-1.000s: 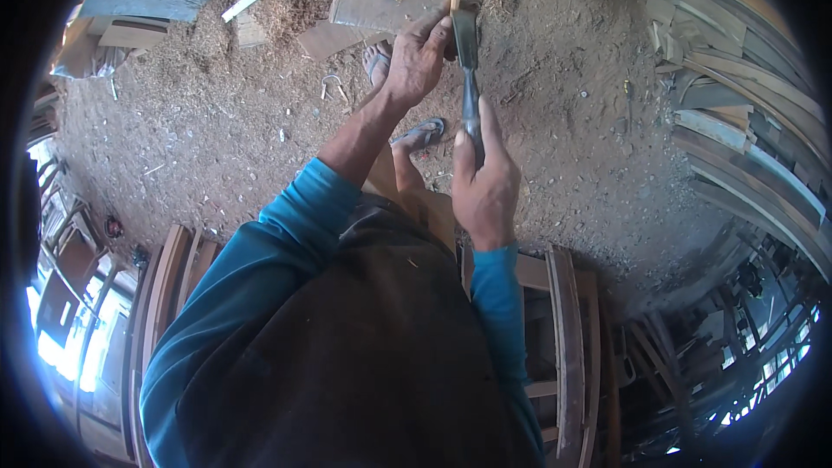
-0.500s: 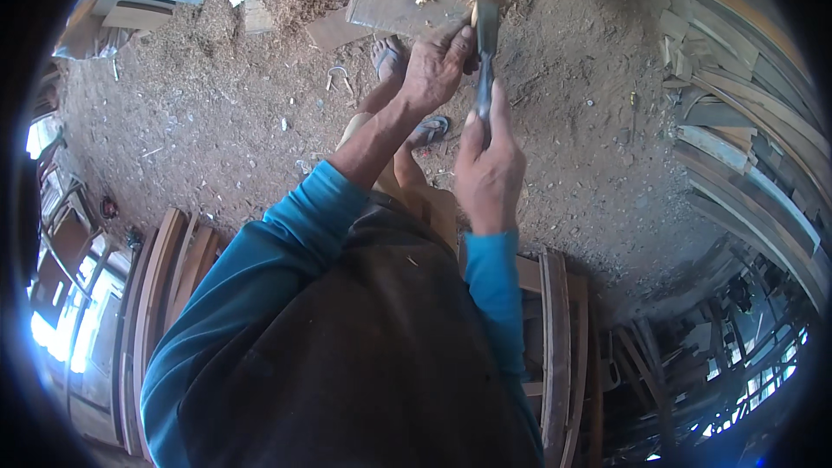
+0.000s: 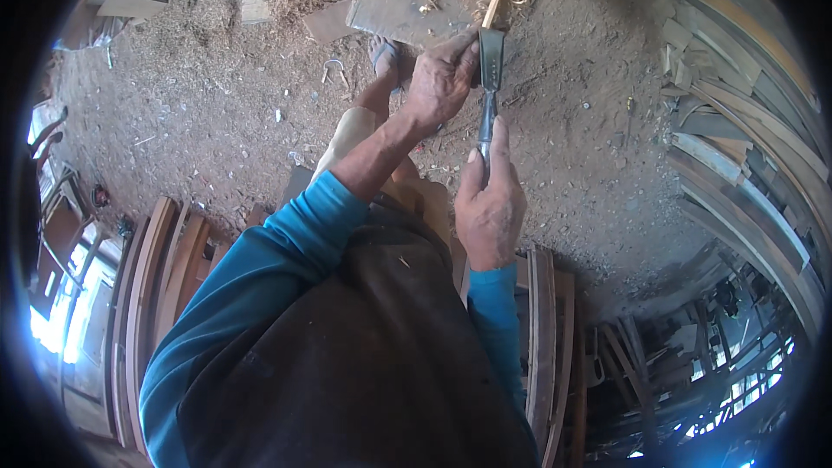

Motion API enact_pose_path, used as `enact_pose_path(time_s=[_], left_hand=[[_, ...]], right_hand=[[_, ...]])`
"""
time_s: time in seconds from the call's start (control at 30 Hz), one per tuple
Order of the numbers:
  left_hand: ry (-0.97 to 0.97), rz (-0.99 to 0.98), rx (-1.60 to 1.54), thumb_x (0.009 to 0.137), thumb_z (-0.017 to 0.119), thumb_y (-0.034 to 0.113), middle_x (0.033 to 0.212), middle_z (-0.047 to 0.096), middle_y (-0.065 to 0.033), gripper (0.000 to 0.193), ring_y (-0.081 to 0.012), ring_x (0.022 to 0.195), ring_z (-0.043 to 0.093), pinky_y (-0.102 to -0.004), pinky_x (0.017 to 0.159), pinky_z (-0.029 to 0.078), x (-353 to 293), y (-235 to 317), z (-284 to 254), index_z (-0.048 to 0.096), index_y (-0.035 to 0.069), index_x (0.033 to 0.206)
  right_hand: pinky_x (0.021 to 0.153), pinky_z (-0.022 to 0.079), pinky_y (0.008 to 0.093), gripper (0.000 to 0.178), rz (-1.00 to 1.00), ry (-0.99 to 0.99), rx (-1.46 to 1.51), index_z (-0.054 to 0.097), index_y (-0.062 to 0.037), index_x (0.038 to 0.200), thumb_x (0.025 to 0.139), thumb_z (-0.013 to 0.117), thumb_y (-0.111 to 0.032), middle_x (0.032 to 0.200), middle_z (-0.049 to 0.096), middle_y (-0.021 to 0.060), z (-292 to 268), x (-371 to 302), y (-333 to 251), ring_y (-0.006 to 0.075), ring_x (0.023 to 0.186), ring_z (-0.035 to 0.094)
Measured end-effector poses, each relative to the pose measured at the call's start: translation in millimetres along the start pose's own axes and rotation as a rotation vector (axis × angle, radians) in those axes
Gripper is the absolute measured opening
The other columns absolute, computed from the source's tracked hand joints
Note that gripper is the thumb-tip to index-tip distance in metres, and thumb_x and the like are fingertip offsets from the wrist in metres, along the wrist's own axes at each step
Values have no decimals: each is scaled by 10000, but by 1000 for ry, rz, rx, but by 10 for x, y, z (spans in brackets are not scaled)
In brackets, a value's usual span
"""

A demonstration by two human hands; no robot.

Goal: The person carves a small piece of wood using a chisel and mallet.

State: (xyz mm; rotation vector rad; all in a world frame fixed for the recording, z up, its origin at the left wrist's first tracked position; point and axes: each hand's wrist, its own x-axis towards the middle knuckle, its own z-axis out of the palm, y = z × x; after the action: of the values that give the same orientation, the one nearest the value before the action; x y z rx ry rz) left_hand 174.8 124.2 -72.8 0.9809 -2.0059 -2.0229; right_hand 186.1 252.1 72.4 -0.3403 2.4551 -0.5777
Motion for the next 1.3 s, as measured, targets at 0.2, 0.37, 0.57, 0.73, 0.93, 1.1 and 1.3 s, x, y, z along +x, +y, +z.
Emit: enact_pose_path(time_s=[0.2, 0.37, 0.57, 0.73, 0.93, 1.1, 1.3], left_hand=[[62, 65, 16, 1083, 563, 188, 822, 714, -223, 352, -246, 724, 750, -381, 673, 583, -7, 33, 20, 631, -9, 1367], [72, 119, 58, 1084, 553, 203, 819, 712, -217, 305, -290, 729, 747, -400, 676, 573, 25, -3, 50, 661, 12, 1296], [71, 129, 105, 1083, 555, 206, 823, 711, -216, 259, -313, 726, 737, -425, 671, 565, 42, -26, 28, 674, 22, 1221], [74, 115, 90, 1068, 587, 225, 856, 730, -221, 321, -318, 760, 746, -425, 699, 580, 68, 42, 27, 672, 50, 1323], [36, -42, -132, 1059, 580, 177, 882, 738, -230, 320, -330, 793, 765, -432, 725, 593, -2, 38, 52, 671, 48, 1337], [54, 69, 99, 1042, 585, 123, 866, 737, -219, 277, -274, 744, 767, -402, 689, 596, 16, 24, 39, 693, 57, 1289], [40, 33, 5, 1051, 590, 150, 898, 751, -213, 340, -276, 812, 775, -400, 720, 598, 24, 27, 51, 658, 23, 1359]], right_hand=[[777, 582, 536, 538, -63, 83, 31, 453, -85, 1566, 1049, 559, -189, 1126, 715, 288, 125, 8, 101, 464, 984, 722], [759, 582, 542, 553, -61, 115, 3, 434, -114, 1578, 1047, 559, -209, 1090, 720, 285, 198, -2, 118, 461, 944, 726], [783, 578, 542, 537, -116, 170, 5, 449, -79, 1556, 1047, 557, -212, 1091, 721, 303, 312, 82, 153, 473, 960, 721], [843, 578, 524, 502, -136, 231, 67, 518, -31, 1505, 1047, 551, -233, 1136, 719, 307, 243, 617, -44, 472, 993, 723], [879, 570, 526, 524, -92, 106, 49, 490, -34, 1532, 1048, 553, -223, 1204, 694, 320, 108, 391, 30, 475, 1077, 702], [922, 567, 499, 550, -81, 73, 52, 451, -35, 1560, 1037, 566, -161, 1352, 630, 324, 142, -63, 76, 475, 1170, 672], [856, 582, 527, 541, -101, 99, 26, 460, -58, 1554, 1043, 553, -209, 1242, 687, 313, 127, 250, 83, 482, 1068, 701]])
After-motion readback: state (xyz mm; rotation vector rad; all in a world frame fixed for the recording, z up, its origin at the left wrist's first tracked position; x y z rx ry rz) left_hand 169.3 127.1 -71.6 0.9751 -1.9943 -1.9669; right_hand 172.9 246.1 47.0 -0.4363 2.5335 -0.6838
